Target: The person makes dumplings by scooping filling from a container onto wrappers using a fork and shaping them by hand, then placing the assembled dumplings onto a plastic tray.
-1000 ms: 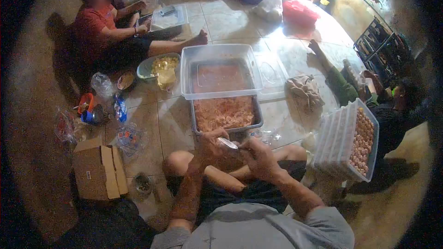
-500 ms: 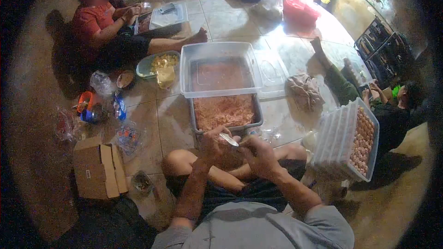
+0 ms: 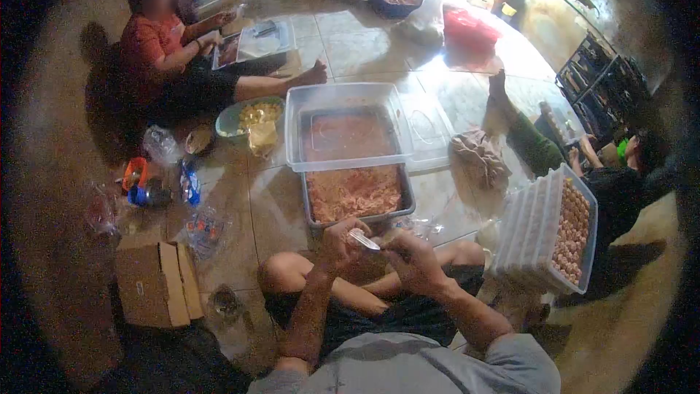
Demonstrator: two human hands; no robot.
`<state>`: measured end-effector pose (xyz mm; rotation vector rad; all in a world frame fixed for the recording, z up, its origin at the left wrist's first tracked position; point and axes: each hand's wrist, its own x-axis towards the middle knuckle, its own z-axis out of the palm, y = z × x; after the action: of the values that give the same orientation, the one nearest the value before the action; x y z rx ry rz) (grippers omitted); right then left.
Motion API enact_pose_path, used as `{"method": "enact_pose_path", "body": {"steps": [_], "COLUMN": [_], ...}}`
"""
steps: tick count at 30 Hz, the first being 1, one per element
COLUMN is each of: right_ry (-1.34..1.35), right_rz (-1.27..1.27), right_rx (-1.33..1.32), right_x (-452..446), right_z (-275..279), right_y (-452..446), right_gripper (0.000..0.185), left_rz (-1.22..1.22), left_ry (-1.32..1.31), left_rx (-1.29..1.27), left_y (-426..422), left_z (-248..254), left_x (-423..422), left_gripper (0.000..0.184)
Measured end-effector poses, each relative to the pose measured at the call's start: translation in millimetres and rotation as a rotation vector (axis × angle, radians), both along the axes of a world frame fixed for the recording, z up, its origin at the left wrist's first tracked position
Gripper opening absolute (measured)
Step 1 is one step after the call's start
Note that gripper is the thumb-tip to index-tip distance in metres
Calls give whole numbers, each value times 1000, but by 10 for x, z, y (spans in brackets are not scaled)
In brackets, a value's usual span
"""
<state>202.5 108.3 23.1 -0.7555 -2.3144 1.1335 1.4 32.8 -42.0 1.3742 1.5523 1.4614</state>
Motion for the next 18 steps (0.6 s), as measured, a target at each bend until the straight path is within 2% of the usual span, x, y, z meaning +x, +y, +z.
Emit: {"method": "enact_pose_path", "body": {"steps": [1, 3, 4, 5, 6, 7, 9, 10, 11, 12, 14, 15, 17, 18], "right_ry": [9, 25, 194, 206, 203, 25, 119, 91, 56, -16, -247, -247, 23, 0], "right_rz": [-14, -218, -236, -169, -130, -49, 8, 74, 110, 240, 222, 194, 211, 76], "right_rx": [9, -97, -36, 78, 198, 153, 359, 140, -75, 152, 90, 86, 193, 195], "right_x": [-32, -58, -86, -154, -217, -311, -735, -789, -840, -827, -529, -412, -273, -183], "right_z": [124, 410, 269, 239, 218, 55, -790, -637, -471, -535, 141, 32, -280, -176], "right_y": [8, 75, 191, 321, 468, 673, 1014, 960, 897, 875, 491, 481, 395, 373], "right_gripper": [10, 10, 10, 11, 13, 18, 29, 36, 43, 48, 56, 56, 56, 48], "left_rz": [-14, 80, 69, 79, 65, 52, 28, -5, 0, -65, -99, -126, -196, -232], "left_ry": [9, -95, -319, -548, -589, -460, -117, -20, -220, -213, -543, -541, -457, -413], "left_rx": [9, 141, 98, 65, 36, 2, -76, -84, -133, -129, -35, -44, -56, -54], "left_y": [-48, -193, -272, -336, -343, -340, -301, -249, -246, -170, -96, -87, -22, 38], "left_z": [90, 305, 480, 657, 666, 522, 90, -95, 166, 262, 403, 617, 579, 567], "left_x": [-9, -61, -46, -36, -31, -58, -148, -249, -107, -24, 91, 296, 347, 402], "left_gripper": [32, 23, 24, 26, 33, 41, 60, 69, 83, 83, 94, 94, 91, 90]}}
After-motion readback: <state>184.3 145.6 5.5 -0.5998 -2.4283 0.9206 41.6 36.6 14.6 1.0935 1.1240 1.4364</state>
